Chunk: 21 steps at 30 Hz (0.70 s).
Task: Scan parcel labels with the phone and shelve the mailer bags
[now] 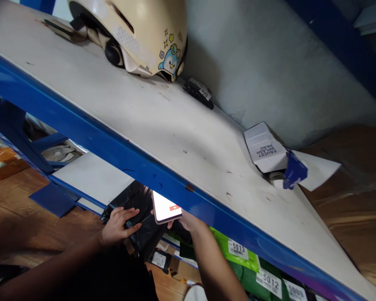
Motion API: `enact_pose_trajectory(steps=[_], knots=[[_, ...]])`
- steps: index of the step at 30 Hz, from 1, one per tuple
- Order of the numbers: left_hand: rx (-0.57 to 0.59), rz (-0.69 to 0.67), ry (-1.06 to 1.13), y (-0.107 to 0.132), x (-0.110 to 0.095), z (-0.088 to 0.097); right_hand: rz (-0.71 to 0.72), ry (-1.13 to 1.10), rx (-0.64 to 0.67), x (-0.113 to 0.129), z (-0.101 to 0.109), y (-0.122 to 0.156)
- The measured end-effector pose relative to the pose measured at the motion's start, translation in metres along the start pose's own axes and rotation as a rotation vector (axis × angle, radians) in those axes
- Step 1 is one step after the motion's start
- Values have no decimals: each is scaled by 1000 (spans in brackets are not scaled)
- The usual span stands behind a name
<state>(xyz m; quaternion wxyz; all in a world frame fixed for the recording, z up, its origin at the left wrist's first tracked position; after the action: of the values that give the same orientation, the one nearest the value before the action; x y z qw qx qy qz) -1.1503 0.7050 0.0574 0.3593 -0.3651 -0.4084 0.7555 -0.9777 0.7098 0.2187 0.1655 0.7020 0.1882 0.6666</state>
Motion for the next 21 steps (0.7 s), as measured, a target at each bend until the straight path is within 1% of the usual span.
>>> enact_pose_trajectory(steps=[4, 7, 9, 12, 15, 21], knots=[[-11, -9, -14, 0, 0, 0, 17, -14, -40, -2, -1, 4], [33, -26, -26, 3, 1, 1, 29, -27, -126, -6, -3, 10], [53, -35, -43, 4, 2, 0, 4, -47, -166, -8, -4, 15], [42, -22, -43, 6, 2, -1, -45, -81, -180, -11, -4, 22], [16, -9, -14, 6, 1, -2, -31, -79, -174, -10, -4, 26], [12, -20, -3, 0, 0, 0, -30, -67, -175, -8, -4, 28]])
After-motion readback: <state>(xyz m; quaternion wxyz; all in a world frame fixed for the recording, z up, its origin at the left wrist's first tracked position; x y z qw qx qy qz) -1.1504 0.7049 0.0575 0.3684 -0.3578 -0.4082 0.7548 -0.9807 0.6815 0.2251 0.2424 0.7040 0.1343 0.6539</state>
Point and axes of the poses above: each hand's wrist, its own y-axis away from the middle knuckle, its own z-axis out of the back of the hand, x = y × z, the point moved 2 cm from there along -y, towards the middle knuckle, and after that the axes turned 2 degrees about x, right-handed, at the moved point
